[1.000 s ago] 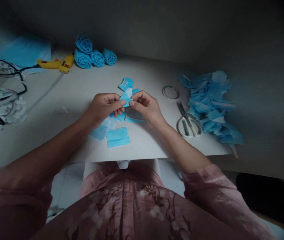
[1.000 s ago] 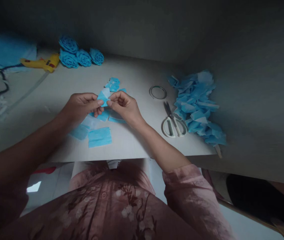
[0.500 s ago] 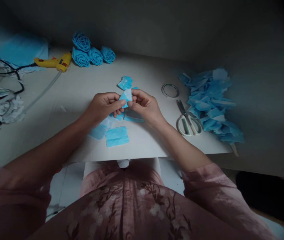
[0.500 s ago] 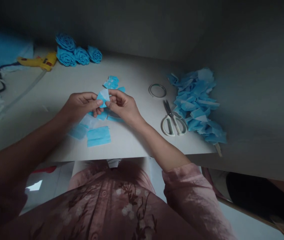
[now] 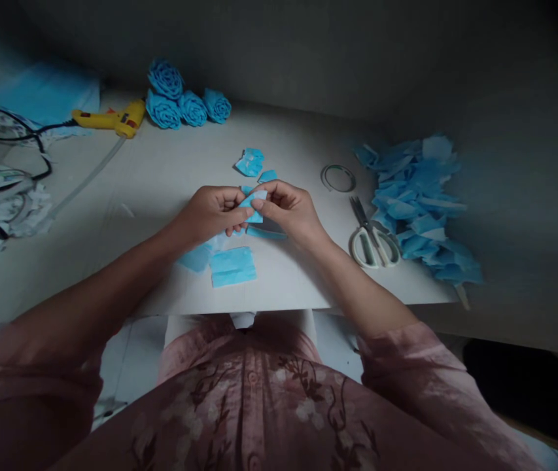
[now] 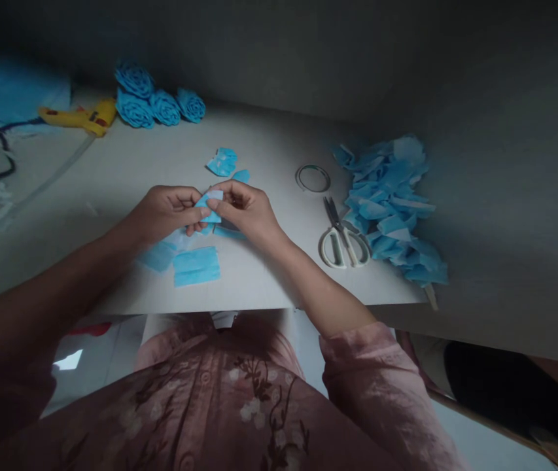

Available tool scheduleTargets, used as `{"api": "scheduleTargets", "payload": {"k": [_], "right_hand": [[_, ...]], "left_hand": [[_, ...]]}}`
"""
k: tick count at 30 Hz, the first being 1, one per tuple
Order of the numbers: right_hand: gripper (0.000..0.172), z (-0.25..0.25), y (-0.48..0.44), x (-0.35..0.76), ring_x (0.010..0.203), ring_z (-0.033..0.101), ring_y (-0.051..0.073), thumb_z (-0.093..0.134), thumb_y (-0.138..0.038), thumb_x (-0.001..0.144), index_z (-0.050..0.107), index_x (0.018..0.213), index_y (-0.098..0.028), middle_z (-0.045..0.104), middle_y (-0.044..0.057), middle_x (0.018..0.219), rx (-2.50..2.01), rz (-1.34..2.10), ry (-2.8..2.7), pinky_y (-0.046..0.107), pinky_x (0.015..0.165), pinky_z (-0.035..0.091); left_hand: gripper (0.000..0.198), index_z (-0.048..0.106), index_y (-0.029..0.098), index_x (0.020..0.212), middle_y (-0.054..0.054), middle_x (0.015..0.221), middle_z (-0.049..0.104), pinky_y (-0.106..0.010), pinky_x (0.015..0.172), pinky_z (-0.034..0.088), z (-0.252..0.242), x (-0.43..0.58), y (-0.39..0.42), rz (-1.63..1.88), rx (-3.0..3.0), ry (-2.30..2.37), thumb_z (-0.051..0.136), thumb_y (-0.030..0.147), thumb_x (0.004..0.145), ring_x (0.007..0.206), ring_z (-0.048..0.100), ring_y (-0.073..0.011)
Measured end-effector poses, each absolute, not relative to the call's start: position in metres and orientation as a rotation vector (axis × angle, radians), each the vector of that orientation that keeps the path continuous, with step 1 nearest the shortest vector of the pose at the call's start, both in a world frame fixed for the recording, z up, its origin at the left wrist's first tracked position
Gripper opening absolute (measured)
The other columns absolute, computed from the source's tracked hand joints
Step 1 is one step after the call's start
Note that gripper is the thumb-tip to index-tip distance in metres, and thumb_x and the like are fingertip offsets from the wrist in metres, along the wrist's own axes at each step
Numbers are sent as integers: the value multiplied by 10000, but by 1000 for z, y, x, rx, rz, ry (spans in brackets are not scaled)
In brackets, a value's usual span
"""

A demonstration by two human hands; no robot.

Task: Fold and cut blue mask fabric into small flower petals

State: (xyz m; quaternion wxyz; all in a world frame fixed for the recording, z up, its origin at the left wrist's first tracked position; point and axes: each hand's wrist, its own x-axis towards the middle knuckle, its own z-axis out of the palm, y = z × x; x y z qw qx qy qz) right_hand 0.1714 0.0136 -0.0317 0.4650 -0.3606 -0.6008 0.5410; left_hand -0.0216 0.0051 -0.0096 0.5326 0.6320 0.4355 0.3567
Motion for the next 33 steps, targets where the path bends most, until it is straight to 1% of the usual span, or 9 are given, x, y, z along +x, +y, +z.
{"api": "scheduleTargets", "payload": {"k": [3,5,9,11,14,22,26,29,33], "right_hand": [[503,-34,12,172,694,524,130,887,-685,737,735,888,-229,603,-30,734,-940,1209,-1524,295,686,463],[467,-32,10,173,722,549,145,829,-681,810,741,895,-231,648,-8,777,-963,1078,-1598,307,704,475],[315,-25,6,177,845,643,197,690,-535,980,773,911,-239,756,49,900,-896,689,-1823,372,844,527],[268,-23,7,180,894,677,216,636,-448,1025,791,934,-249,783,61,929,-828,534,-1921,401,905,533],[243,-26,11,185,928,711,219,602,-371,1052,809,994,-258,806,63,969,-752,378,-2001,410,927,540],[239,-38,19,188,931,744,186,557,-237,1085,795,1100,-240,808,47,985,-588,41,-2054,361,851,560],[274,-40,20,190,953,737,188,513,-178,1086,776,1140,-235,795,53,1003,-563,-16,-2063,364,846,559],[291,-41,19,191,977,730,198,495,-172,1087,773,1151,-230,786,66,1024,-608,-10,-2086,380,857,561],[290,-40,18,191,972,731,199,497,-201,1094,783,1129,-236,791,64,1011,-662,0,-2091,383,858,562]], "left_hand": [[176,640,174,671,1,572,682,-183,476,457,-9,-21,5,834,1520,1026,768,183,791,481,585,-85],[157,648,175,688,-3,580,690,-188,481,464,-8,-21,4,836,1503,1025,764,183,792,483,590,-89],[143,656,174,713,-8,600,701,-198,486,471,-7,-21,4,844,1433,1009,764,191,806,487,589,-91],[145,657,174,721,-9,610,701,-199,483,470,-8,-21,5,849,1389,983,762,201,817,482,582,-88],[138,662,176,747,-7,623,699,-199,484,475,-11,-22,5,860,1332,922,768,216,826,499,595,-92],[214,624,178,738,-11,644,695,-197,503,474,-13,-22,5,840,1288,892,787,260,851,534,609,-96],[245,630,175,745,-23,672,701,-200,507,480,-12,-22,5,849,1281,851,794,313,865,568,629,-107],[274,635,169,740,-31,673,696,-205,500,481,-11,-21,4,863,1275,835,782,351,883,570,632,-112],[254,630,173,749,-21,659,695,-200,494,480,-10,-21,5,860,1283,861,803,320,863,551,623,-105]]}}
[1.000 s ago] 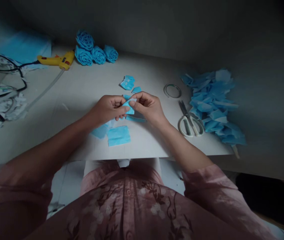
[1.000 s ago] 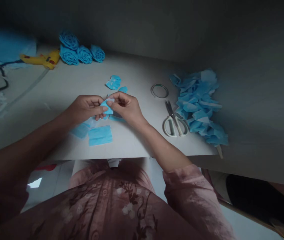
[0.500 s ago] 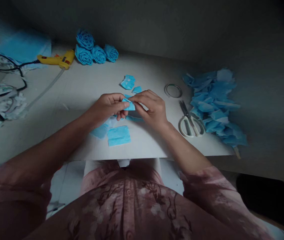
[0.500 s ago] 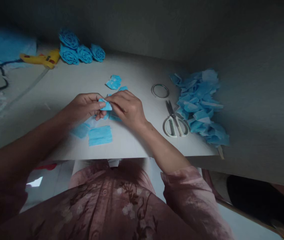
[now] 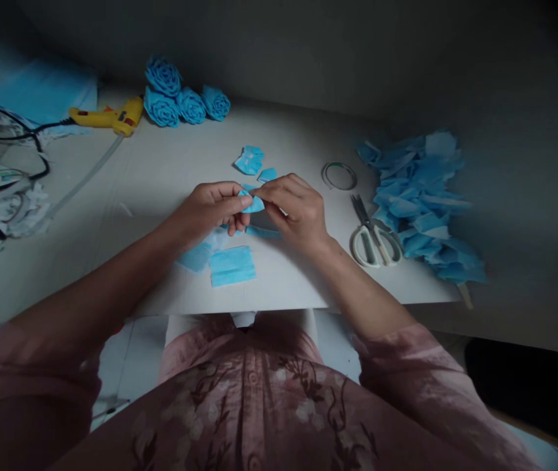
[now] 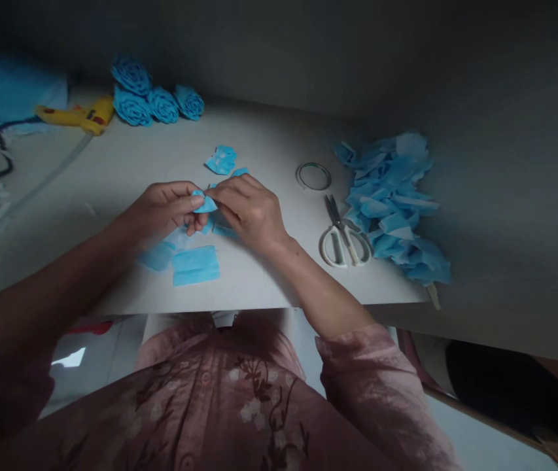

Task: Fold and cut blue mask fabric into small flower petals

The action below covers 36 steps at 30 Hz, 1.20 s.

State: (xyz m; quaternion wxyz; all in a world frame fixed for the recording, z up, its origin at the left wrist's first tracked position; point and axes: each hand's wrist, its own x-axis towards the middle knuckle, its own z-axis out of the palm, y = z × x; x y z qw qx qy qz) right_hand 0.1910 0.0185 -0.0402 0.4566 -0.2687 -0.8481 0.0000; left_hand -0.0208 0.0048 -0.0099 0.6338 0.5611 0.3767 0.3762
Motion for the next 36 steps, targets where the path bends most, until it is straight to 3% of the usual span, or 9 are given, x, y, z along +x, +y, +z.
{"api": "scheduleTargets", "payload": {"k": [12,23,36], "right_hand": [[228,-34,15,188,944,738,204,573,-275,1082,792,1120,-227,805,67,999,-671,130,-2036,389,877,568],[257,-40,16,188,1003,701,229,566,-284,1089,779,1229,-257,772,77,1054,-720,2,-2104,434,900,526],[267,-44,15,184,952,659,215,528,-268,1102,795,1110,-271,752,69,989,-754,-61,-2083,397,818,518]], "left_hand": [[134,659,159,750,4,601,683,-183,473,454,-8,-19,5,879,1395,1018,751,170,847,478,567,-76],[167,635,168,739,-1,628,685,-187,488,466,-9,-21,7,892,1377,1011,730,176,876,500,579,-78],[168,641,165,746,-8,642,691,-193,491,469,-10,-19,6,897,1310,971,753,194,867,510,591,-86]]}}
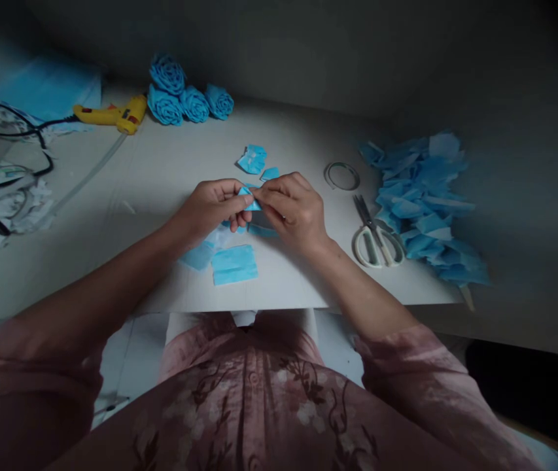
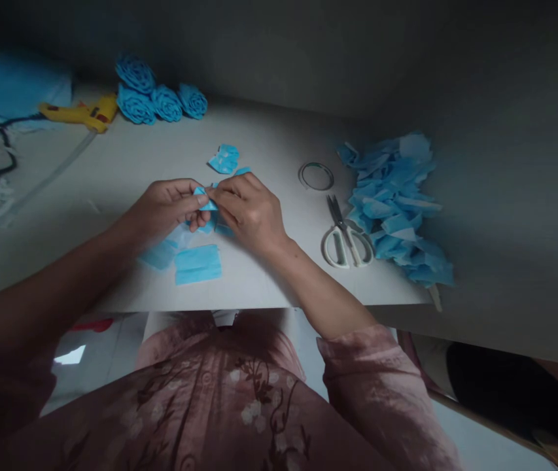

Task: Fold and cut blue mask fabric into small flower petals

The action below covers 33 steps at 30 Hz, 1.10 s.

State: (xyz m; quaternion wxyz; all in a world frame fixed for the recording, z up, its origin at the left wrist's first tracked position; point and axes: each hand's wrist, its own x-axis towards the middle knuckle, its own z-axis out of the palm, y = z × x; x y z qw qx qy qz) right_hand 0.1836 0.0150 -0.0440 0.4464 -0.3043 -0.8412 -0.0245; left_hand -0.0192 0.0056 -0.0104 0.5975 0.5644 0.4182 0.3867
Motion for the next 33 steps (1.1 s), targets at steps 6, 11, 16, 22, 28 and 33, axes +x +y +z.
{"api": "scheduleTargets", "payload": {"k": [6,11,16,22,28,33], "right_hand": [[307,-45,15,184,977,629,229,481,-307,1120,787,1133,-283,731,82,1017,-810,-23,-2109,413,819,506],[283,-47,16,183,968,631,224,499,-281,1114,782,1117,-280,731,79,1010,-792,-69,-2107,405,808,495],[312,-45,14,183,1020,663,230,488,-263,1101,790,1178,-276,757,80,1052,-786,30,-2088,430,878,542],[438,-41,22,193,1092,718,221,470,-474,1107,625,1475,-294,778,92,1227,-911,577,-1859,420,940,625],[472,-39,23,194,1007,743,195,559,-557,1068,667,1408,-248,785,68,1119,-910,982,-1791,370,853,657],[547,-47,26,190,879,723,173,676,-607,995,655,1413,-255,752,36,1001,-866,1023,-1779,345,797,647]], "left_hand": [[222,639,166,760,-19,645,682,-205,497,490,-10,-19,5,904,1231,942,779,286,884,542,629,-108],[256,663,154,783,-32,641,682,-212,486,489,-11,-19,6,911,1182,901,789,352,885,546,638,-119],[184,634,173,757,-17,654,694,-204,501,480,-12,-20,8,920,1250,973,780,227,856,541,621,-106],[110,662,173,789,-13,650,699,-210,506,481,-13,-22,10,960,1294,1022,742,214,853,526,609,-105],[127,652,177,797,-10,650,700,-207,510,479,-10,-20,9,958,1327,1046,743,234,866,527,606,-103],[148,649,172,766,-1,635,689,-207,512,471,-9,-20,8,935,1406,1071,736,218,877,499,571,-86]]}}
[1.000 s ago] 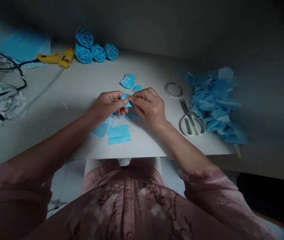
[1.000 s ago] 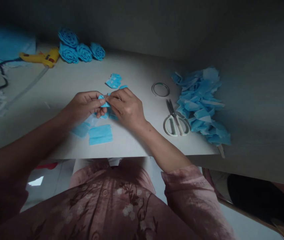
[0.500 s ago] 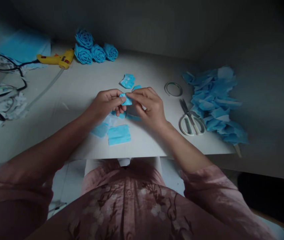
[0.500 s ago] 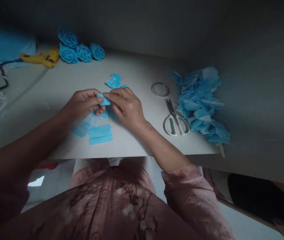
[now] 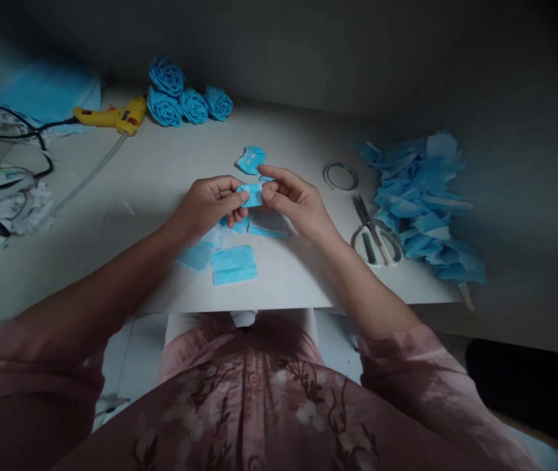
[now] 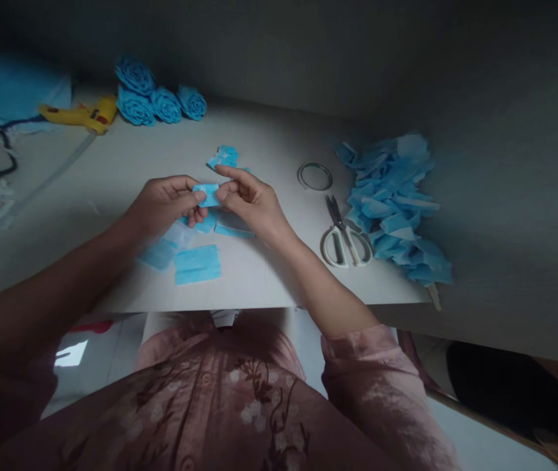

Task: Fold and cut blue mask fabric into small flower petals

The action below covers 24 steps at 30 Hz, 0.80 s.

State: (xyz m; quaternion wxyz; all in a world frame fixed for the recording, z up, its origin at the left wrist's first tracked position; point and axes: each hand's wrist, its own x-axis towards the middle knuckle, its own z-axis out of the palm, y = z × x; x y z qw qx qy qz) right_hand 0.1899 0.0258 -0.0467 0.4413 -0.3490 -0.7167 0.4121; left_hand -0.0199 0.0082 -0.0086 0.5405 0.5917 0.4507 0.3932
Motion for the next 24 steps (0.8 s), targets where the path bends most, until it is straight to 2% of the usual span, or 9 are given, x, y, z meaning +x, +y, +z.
{"api": "scheduleTargets", "payload": {"k": [4,11,17,24], "right_hand": [[605,-54,30,191,807,687,152,710,-633,963,636,1428,-252,729,20,951,-807,1026,-1790,322,770,623],[499,-52,30,192,817,693,166,650,-566,1024,646,1415,-255,726,28,939,-868,859,-1830,343,761,629],[501,-56,33,193,797,683,164,633,-549,1035,625,1445,-260,721,26,932,-849,861,-1865,345,743,625],[510,-58,28,186,790,665,146,653,-543,1021,619,1448,-266,727,20,954,-856,964,-1841,321,755,614]], "left_hand": [[142,660,166,762,1,632,690,-203,513,470,-9,-20,8,914,1424,1074,749,198,867,491,563,-81],[214,671,175,807,-28,661,702,-215,504,498,-11,-21,9,916,1260,981,716,333,944,559,660,-126],[80,687,158,792,-6,633,701,-211,494,484,-12,-21,9,929,1365,1005,743,165,850,495,588,-94],[100,676,176,761,-3,619,696,-210,505,479,-9,-21,7,920,1439,1060,746,172,832,495,580,-93]]}}
